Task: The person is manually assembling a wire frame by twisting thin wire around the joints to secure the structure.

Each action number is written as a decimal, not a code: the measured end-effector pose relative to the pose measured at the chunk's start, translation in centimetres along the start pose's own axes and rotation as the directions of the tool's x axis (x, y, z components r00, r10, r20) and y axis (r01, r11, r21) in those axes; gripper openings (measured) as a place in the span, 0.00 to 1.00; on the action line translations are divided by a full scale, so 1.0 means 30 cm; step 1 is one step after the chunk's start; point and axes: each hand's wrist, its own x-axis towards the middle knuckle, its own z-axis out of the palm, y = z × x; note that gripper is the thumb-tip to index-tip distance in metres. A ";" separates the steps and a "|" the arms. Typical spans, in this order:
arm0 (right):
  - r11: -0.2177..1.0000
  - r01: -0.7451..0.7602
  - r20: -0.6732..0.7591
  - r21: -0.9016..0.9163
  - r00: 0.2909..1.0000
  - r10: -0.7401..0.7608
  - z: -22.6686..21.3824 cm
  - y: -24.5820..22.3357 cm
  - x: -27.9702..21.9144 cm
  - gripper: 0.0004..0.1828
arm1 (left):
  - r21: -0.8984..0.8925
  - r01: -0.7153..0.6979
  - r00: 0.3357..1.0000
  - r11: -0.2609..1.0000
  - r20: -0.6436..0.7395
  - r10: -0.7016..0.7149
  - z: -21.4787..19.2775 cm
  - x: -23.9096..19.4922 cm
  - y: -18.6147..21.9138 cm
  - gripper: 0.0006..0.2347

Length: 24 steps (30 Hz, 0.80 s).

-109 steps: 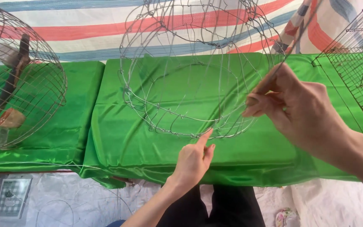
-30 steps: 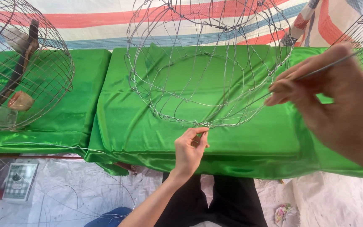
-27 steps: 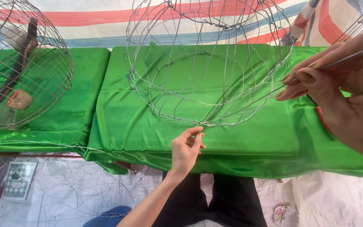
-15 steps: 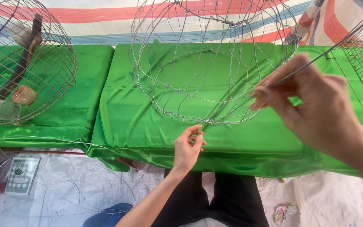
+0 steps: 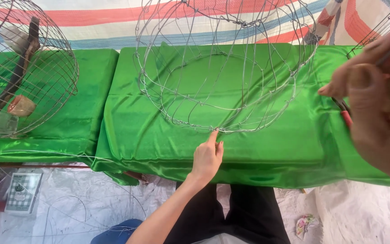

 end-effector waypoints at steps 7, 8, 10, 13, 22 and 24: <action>0.974 -0.130 -0.073 0.187 0.987 0.146 -0.019 0.132 -0.133 0.03 | 0.469 0.032 1.000 0.883 -0.015 -0.028 0.069 0.101 -0.098 0.08; 0.974 -0.126 -0.071 0.186 0.987 0.141 -0.018 0.138 -0.134 0.03 | 0.468 0.033 0.999 0.883 -0.019 -0.027 0.069 0.107 -0.106 0.08; 0.980 -0.128 -0.130 0.152 0.980 0.148 -0.016 0.148 -0.146 0.05 | 0.571 -0.004 1.000 0.821 0.023 -0.011 0.067 0.111 -0.124 0.05; 0.986 -0.047 -0.111 0.161 0.992 0.065 0.012 0.196 -0.136 0.06 | 0.581 -0.038 0.999 0.813 0.019 0.033 0.055 0.117 -0.131 0.06; 0.962 -0.126 -0.024 0.243 0.990 0.136 0.129 0.236 -0.060 0.09 | 0.469 -0.133 0.944 0.873 -0.210 0.256 0.002 0.084 -0.113 0.03; 0.964 -0.076 -0.006 0.255 0.997 0.080 0.159 0.240 -0.025 0.10 | 0.455 -0.137 0.935 0.880 -0.234 0.267 -0.037 0.079 -0.054 0.03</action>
